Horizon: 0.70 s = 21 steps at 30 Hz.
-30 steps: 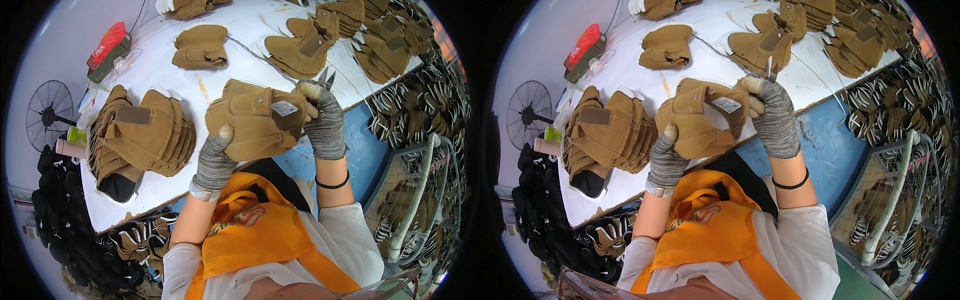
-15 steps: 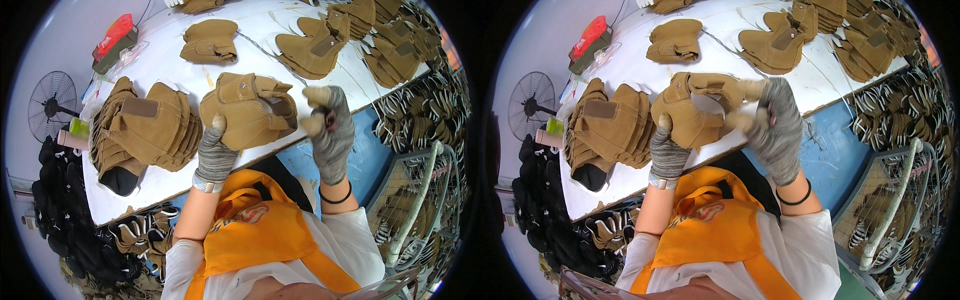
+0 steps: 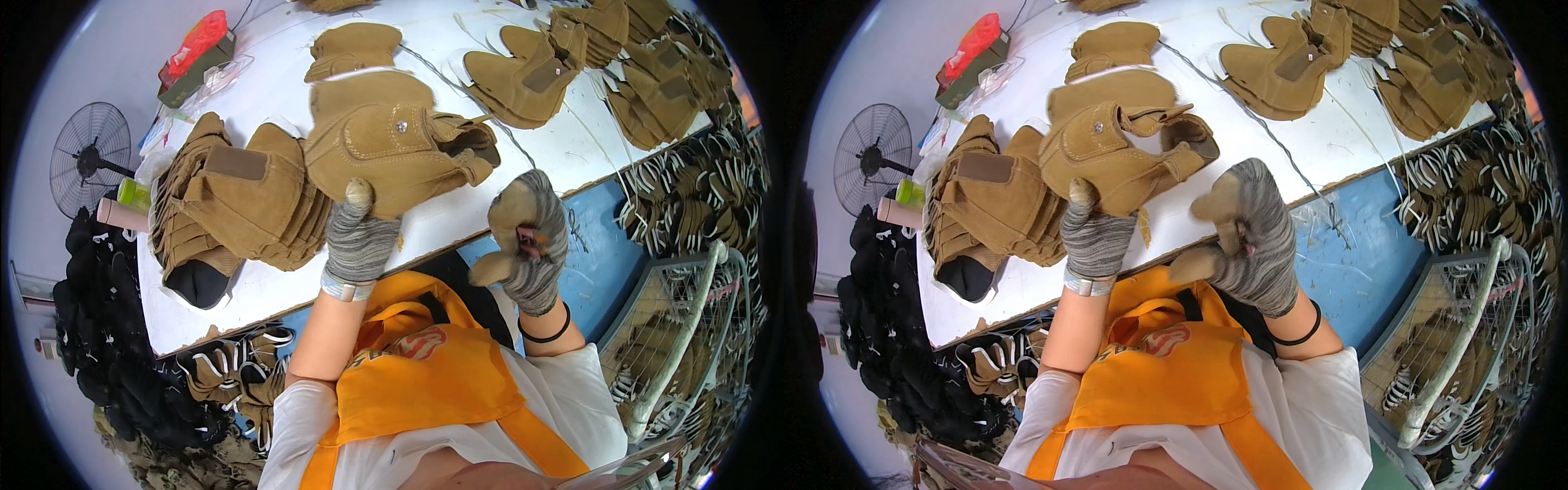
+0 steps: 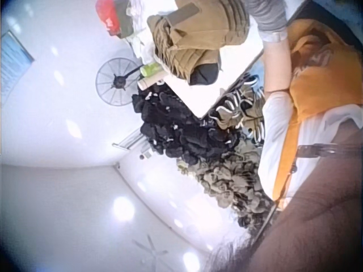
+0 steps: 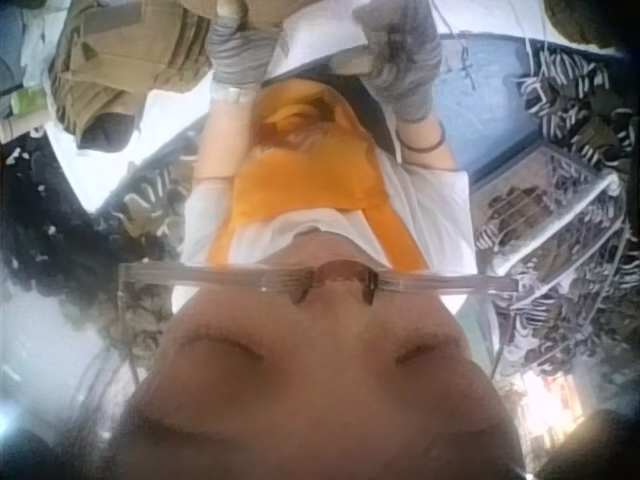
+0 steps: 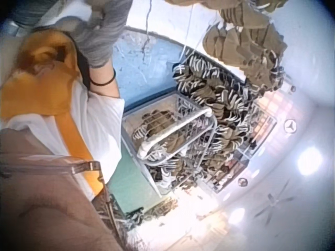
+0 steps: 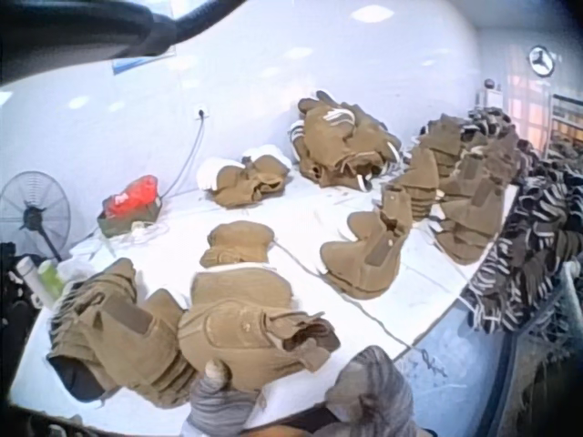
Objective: The person picks up boot uppers from a stack on a table, uses thread nippers to clip loose threads from the edges and inside of the panels, and then places the finished parts onto a growing stack.
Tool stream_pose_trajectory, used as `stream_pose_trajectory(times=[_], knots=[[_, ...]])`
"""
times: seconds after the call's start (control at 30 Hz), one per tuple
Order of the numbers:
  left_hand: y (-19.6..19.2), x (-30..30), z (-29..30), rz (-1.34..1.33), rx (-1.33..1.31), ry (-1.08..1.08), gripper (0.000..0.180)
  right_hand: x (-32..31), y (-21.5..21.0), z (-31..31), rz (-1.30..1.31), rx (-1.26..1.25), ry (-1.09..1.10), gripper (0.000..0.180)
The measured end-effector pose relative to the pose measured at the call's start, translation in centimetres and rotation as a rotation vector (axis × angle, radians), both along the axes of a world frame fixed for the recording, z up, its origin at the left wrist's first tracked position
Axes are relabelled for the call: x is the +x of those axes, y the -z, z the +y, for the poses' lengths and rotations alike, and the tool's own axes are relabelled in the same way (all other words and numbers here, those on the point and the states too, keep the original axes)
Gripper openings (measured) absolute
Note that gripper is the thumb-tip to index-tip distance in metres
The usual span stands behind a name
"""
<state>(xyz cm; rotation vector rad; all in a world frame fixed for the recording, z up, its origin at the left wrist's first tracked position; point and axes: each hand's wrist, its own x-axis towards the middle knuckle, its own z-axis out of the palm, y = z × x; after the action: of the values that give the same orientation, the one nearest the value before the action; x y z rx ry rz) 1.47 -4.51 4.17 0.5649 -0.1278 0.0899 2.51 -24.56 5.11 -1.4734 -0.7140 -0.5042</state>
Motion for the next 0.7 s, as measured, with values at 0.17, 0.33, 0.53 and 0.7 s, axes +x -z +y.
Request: stream_pose_trajectory(times=[0.17, 0.33, 0.53, 0.7], knots=[[0.8, -0.6, 0.7, 0.041, 0.051, -0.075, 0.075, 1.0, -0.4, -0.1, 0.592, 0.391, -0.169, 0.056], [0.9, -1.0, 0.9, -0.097, 0.214, -0.025, 0.074, 0.8, -1.7, 0.0, 0.7, 0.207, -0.137, 0.042], [5.1, -0.6, 3.5, -0.074, 0.725, -0.035, 0.076, 0.8, -1.7, -0.1, 0.197, -0.035, 0.332, 0.028], [1.0, -1.2, 0.8, 0.029, 0.349, 0.14, 0.072, 2.0, -1.2, -1.5, -0.072, -0.137, 0.479, 0.019]])
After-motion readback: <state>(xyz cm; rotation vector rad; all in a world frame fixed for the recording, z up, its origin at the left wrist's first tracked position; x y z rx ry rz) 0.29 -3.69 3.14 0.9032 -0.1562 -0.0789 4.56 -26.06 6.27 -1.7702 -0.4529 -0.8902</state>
